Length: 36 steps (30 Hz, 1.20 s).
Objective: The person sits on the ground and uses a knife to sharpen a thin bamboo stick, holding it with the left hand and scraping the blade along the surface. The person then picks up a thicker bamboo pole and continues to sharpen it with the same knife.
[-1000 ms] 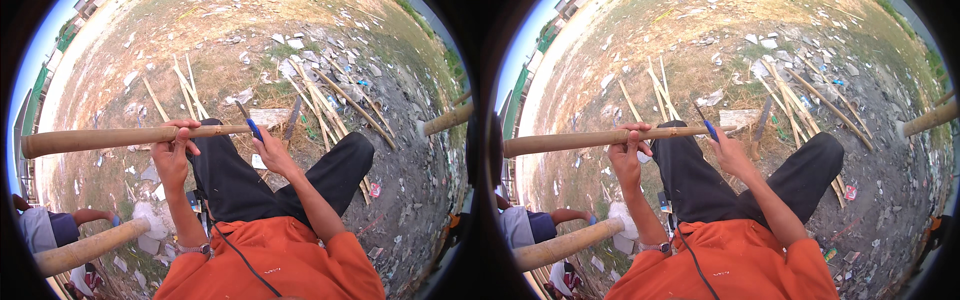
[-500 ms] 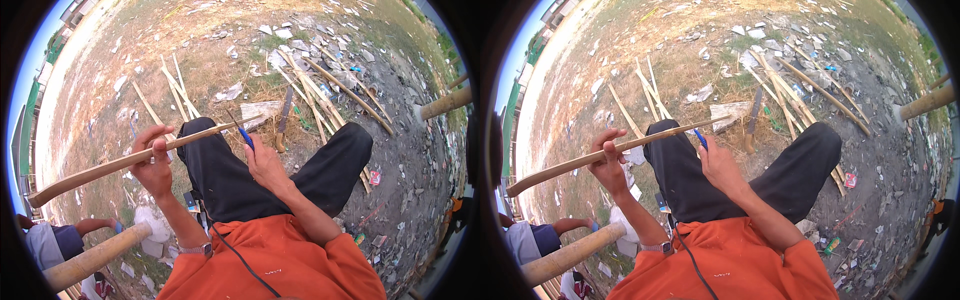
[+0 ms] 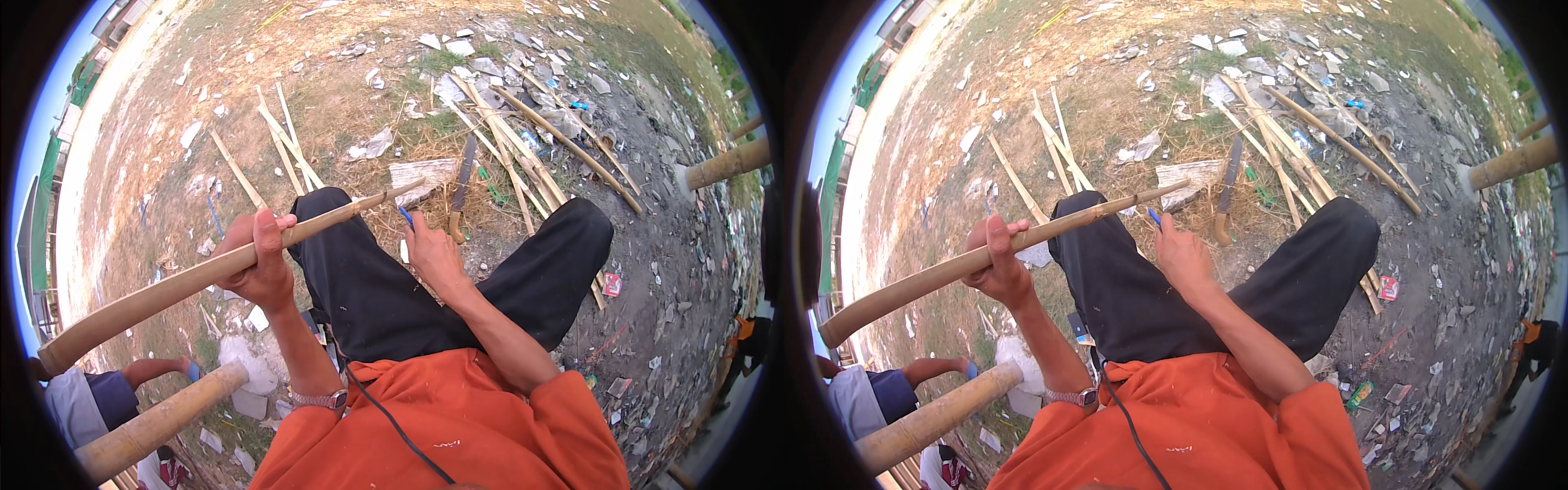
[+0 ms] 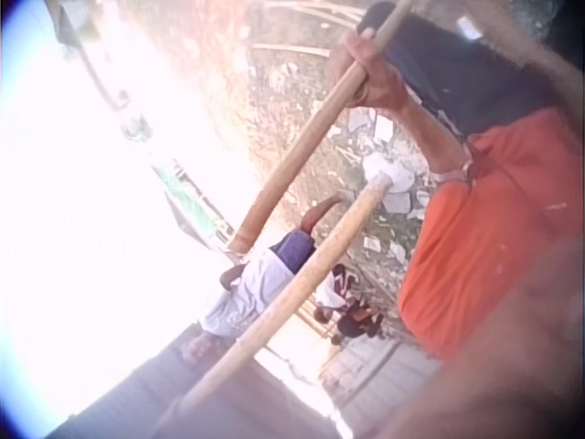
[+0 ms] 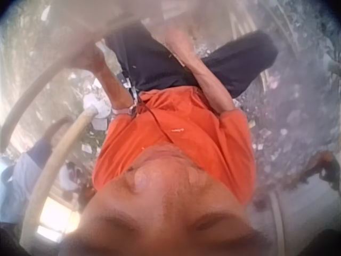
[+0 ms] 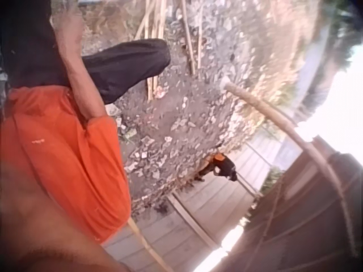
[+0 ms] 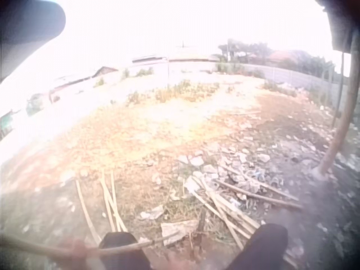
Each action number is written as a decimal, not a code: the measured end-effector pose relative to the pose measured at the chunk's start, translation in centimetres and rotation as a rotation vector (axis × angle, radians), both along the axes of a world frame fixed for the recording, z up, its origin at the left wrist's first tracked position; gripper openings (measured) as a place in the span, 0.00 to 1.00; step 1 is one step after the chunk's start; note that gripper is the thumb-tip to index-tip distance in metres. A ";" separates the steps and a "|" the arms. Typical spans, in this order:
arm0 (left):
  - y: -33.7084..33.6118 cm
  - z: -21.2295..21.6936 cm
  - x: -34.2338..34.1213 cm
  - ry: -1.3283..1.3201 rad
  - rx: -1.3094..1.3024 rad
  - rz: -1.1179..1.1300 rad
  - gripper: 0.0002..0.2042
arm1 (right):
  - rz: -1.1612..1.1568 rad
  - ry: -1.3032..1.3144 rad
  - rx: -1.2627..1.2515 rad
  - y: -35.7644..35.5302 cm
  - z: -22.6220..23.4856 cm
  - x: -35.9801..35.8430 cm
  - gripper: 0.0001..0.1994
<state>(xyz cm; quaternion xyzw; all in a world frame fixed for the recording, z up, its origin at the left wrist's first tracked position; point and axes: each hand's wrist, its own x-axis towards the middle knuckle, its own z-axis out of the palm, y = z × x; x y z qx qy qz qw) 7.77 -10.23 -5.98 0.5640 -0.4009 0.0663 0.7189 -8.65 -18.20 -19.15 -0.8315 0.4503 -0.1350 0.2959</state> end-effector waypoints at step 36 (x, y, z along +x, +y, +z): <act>0.1 2.8 -1.9 0.202 -0.350 -0.299 0.28 | -0.113 0.052 0.075 -1.9 -5.6 0.8 0.09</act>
